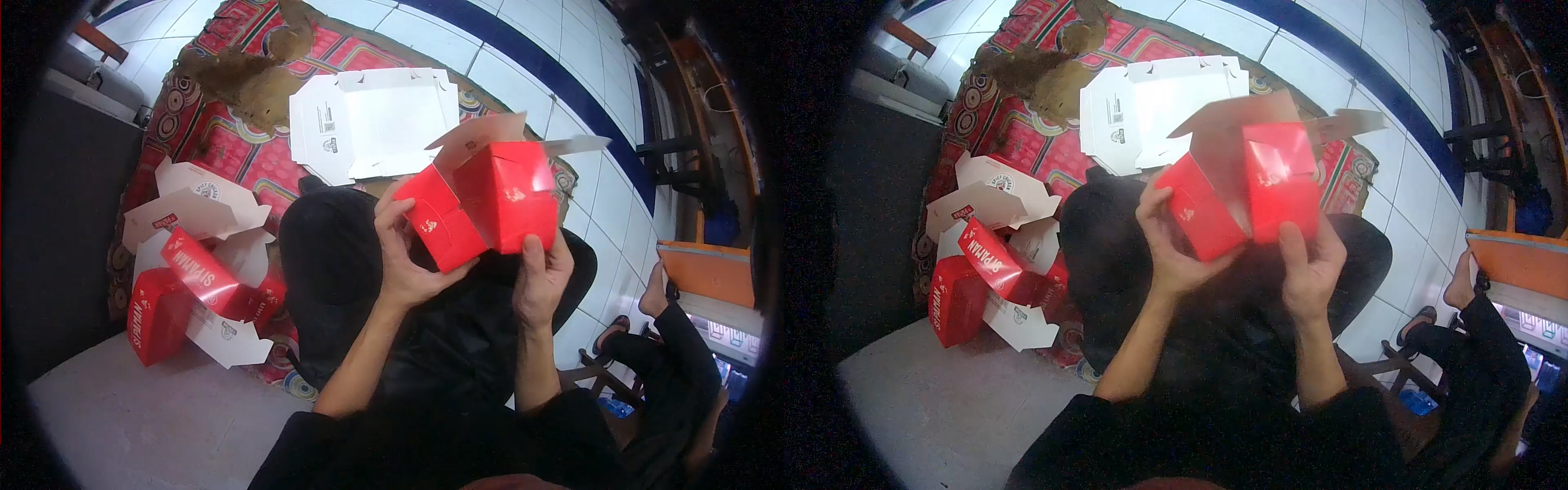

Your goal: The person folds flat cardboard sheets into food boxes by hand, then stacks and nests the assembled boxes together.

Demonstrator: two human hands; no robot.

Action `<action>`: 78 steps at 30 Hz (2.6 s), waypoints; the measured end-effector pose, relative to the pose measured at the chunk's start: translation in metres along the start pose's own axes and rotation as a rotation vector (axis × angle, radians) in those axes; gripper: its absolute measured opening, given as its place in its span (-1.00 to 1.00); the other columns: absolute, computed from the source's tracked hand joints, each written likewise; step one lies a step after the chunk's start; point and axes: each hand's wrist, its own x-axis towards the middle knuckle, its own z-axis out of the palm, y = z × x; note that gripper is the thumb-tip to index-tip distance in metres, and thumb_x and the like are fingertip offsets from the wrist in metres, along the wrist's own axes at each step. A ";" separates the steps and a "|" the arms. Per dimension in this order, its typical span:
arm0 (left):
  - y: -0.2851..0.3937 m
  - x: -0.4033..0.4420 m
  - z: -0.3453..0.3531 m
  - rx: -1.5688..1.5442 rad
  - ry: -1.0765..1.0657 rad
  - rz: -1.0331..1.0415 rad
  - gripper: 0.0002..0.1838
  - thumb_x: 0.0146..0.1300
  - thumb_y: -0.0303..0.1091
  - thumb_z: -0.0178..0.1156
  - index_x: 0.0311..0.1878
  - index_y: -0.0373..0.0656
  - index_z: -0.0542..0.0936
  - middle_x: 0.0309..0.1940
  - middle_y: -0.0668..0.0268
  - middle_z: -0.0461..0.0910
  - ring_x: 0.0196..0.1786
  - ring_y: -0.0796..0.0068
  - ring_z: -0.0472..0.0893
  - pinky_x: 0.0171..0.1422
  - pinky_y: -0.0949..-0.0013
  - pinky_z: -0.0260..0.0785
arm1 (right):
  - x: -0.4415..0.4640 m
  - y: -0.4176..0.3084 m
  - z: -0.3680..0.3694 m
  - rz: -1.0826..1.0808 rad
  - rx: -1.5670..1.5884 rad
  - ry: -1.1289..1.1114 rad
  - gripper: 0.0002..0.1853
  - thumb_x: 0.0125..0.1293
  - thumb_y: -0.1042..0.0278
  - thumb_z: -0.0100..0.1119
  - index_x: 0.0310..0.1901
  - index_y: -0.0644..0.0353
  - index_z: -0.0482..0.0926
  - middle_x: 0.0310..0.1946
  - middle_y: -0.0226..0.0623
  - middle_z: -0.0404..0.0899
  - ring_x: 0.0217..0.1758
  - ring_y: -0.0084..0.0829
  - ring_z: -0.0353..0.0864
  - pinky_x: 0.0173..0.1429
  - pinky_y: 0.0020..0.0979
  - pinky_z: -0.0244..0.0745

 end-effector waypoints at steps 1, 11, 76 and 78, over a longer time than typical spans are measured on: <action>-0.002 -0.001 0.000 0.007 0.025 -0.015 0.30 -0.20 -0.35 0.85 0.56 0.04 0.15 0.61 -0.01 0.15 0.66 0.00 0.28 0.72 -0.05 0.27 | -0.001 -0.002 0.000 0.001 0.000 -0.003 -0.54 0.62 0.33 0.35 0.41 0.41 0.62 0.20 -0.28 0.74 0.21 -0.51 0.66 0.36 -0.39 0.51; 0.010 0.001 -0.005 -0.040 0.012 0.071 0.18 -0.19 -0.49 0.80 0.49 0.03 0.25 0.62 -0.01 0.13 0.66 -0.04 0.34 0.63 -0.03 0.45 | 0.003 0.002 0.001 0.059 -0.133 -0.081 -0.64 0.56 0.39 0.43 0.28 0.36 0.70 0.03 -0.36 0.80 0.04 -0.56 0.69 0.20 -0.43 0.56; 0.026 -0.022 -0.008 0.301 -0.578 0.176 0.12 -0.14 -0.43 0.79 0.49 0.30 0.33 0.58 0.21 0.35 0.68 -0.47 0.26 0.45 -0.23 0.63 | 0.009 0.084 -0.062 0.479 -0.411 -0.328 -0.59 0.70 0.27 0.07 0.36 0.37 0.60 0.30 -0.06 0.68 0.37 -0.26 0.62 0.54 -0.20 0.42; 0.027 -0.019 -0.009 0.275 -0.580 0.111 0.13 -0.13 -0.40 0.79 0.50 0.28 0.32 0.59 0.18 0.34 0.70 -0.47 0.23 0.49 -0.25 0.58 | 0.009 0.085 -0.062 0.488 -0.414 -0.340 -0.59 0.71 0.27 0.06 0.36 0.38 0.60 0.30 -0.06 0.68 0.37 -0.26 0.61 0.54 -0.20 0.41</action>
